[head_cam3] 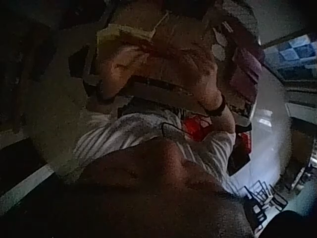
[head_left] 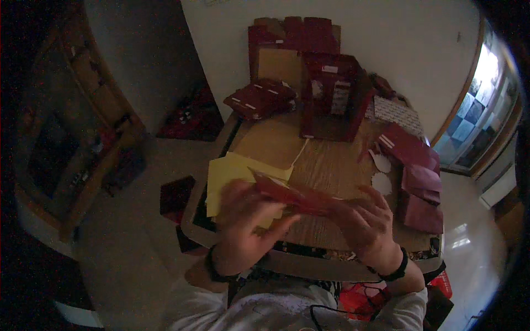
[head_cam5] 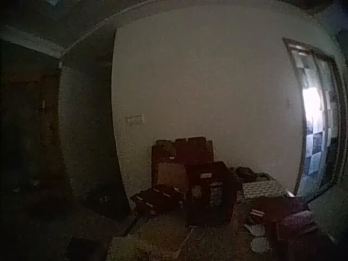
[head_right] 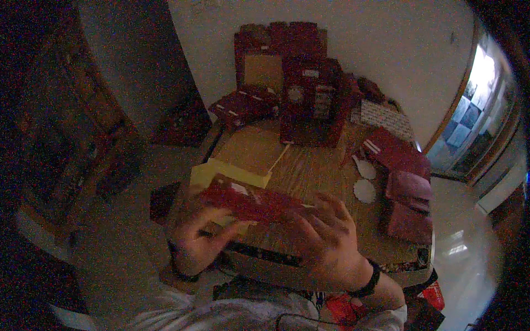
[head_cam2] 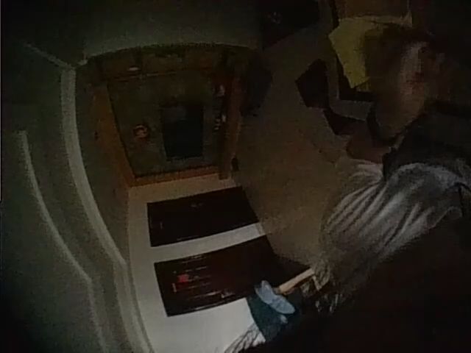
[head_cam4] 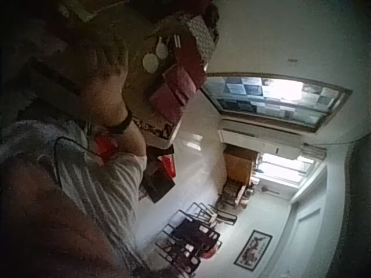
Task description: Assembling or inspecting paper money wallet packaging by inserting yellow sheets into red cardboard holders.
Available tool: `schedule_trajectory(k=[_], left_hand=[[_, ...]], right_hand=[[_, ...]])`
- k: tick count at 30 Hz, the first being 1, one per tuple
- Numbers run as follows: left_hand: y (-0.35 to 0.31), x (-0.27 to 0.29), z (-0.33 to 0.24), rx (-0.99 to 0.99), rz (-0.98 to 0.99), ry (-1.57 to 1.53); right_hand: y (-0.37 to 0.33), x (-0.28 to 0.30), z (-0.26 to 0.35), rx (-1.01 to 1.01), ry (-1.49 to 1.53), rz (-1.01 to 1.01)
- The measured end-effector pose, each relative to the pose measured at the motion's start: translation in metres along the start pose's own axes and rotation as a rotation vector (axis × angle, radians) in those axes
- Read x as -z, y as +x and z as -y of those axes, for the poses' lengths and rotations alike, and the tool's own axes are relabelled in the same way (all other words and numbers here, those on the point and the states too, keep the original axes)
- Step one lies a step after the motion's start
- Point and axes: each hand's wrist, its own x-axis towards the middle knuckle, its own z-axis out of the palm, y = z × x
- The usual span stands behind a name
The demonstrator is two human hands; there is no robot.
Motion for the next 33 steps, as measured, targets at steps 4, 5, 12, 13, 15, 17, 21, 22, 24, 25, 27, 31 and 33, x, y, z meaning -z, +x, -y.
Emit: schedule_trajectory(k=[4,5,12,13,15,17,21,22,24,25,27,31,33], left_hand=[[0.015,0.014,-0.033,-0.304,-0.246,0.355],[0.023,0.013,-0.037,-0.363,-0.081,0.445],[0.022,-0.003,-0.006,-0.431,0.124,0.414],[0.022,-0.001,-0.006,-0.395,0.173,0.426],[0.022,-0.002,-0.007,-0.366,0.222,0.433],[0.021,-0.005,-0.007,-0.367,0.181,0.378],[0.021,-0.004,0.000,-0.365,0.188,0.376],[0.019,-0.002,0.003,-0.350,0.191,0.373],[0.019,-0.003,0.005,-0.337,0.197,0.367],[0.020,-0.004,0.005,-0.335,0.203,0.345],[0.021,-0.005,0.006,-0.334,0.211,0.322],[0.023,-0.003,0.011,-0.330,0.171,0.288],[0.024,-0.001,0.010,-0.318,0.167,0.280]], right_hand=[[-0.001,-0.002,0.000,-0.054,-0.026,0.072],[0.002,-0.002,0.002,-0.010,0.003,0.091],[0.004,0.002,0.008,-0.053,0.111,0.144],[0.001,0.003,0.006,-0.061,0.105,0.145],[-0.007,0.005,-0.002,-0.091,0.189,0.238],[-0.014,0.002,-0.008,-0.095,0.217,0.235],[-0.016,0.005,-0.008,-0.212,0.296,0.248],[-0.018,0.007,-0.009,-0.212,0.295,0.247],[-0.024,0.012,-0.014,-0.281,0.280,0.336],[-0.027,0.012,-0.015,-0.285,0.278,0.335],[-0.032,0.008,-0.018,-0.257,0.275,0.277],[-0.033,0.019,-0.018,-0.343,0.289,0.265],[-0.036,0.023,-0.023,-0.239,0.236,0.261]])
